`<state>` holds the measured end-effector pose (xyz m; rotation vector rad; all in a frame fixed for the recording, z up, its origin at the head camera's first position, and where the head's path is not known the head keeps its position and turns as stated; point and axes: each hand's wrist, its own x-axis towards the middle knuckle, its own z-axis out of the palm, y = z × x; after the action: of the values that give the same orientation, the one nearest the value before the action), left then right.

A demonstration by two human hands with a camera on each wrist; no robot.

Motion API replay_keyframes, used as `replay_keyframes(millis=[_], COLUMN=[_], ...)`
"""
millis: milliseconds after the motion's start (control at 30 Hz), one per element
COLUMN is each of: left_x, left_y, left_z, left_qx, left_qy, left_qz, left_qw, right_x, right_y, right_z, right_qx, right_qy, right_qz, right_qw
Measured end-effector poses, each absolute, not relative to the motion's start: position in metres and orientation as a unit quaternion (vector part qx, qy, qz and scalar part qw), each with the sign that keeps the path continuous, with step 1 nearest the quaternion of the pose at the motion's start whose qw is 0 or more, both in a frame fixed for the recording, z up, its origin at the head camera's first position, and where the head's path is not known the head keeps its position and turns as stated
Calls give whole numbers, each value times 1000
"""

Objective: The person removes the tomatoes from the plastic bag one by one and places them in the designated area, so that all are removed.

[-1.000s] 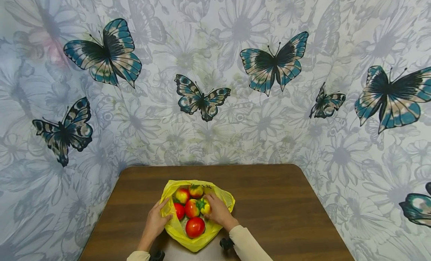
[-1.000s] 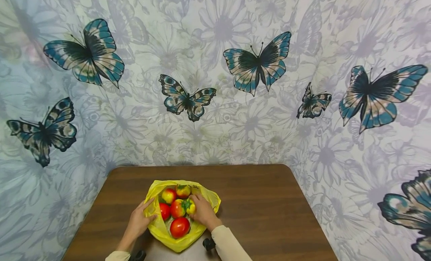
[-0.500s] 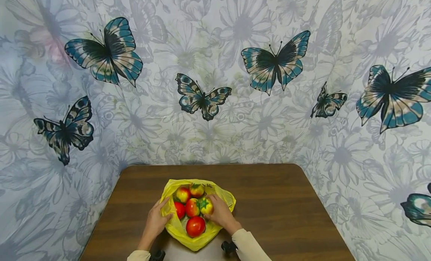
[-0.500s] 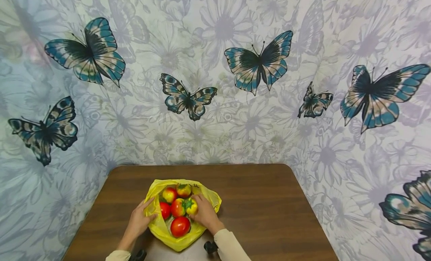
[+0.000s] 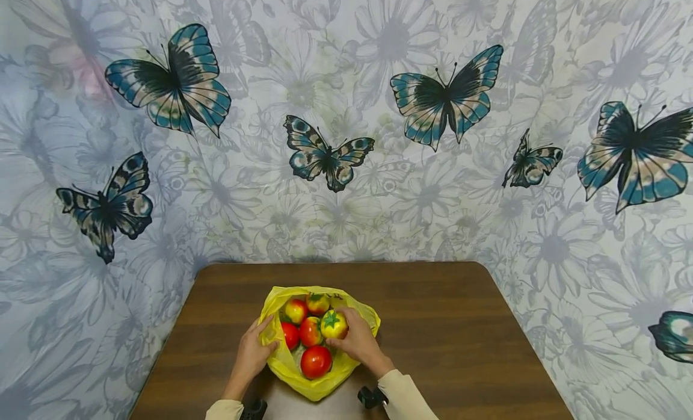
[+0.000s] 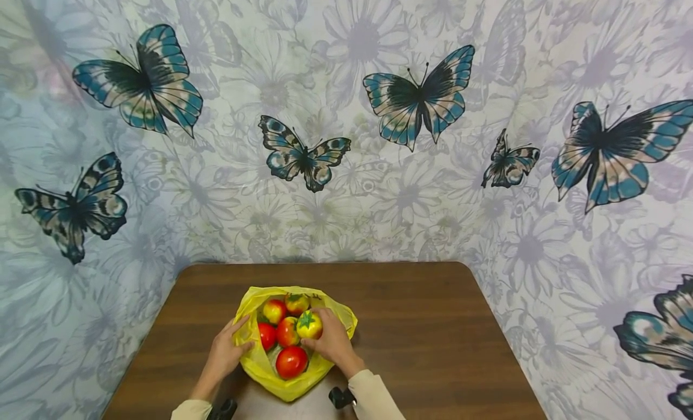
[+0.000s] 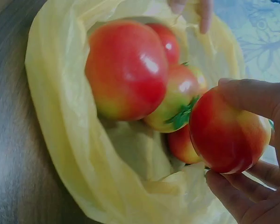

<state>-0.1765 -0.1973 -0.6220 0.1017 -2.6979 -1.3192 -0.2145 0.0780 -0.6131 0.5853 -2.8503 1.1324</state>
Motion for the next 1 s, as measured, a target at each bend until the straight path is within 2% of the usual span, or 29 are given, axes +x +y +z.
replay_keyframes(millis=[367,1000], left_x=[-176,-175], left_y=[-197,-196], left_z=[-620,-621], left_qx=[35,40], left_qy=[-897,-895], left_qz=[-435,-440], left_qw=[66,67], right_x=[-202,-192], right_y=[76,88], right_z=[-592,-567], right_qx=[187,188], right_qy=[-866,-850], right_qz=[463,489], right_qw=[20,59])
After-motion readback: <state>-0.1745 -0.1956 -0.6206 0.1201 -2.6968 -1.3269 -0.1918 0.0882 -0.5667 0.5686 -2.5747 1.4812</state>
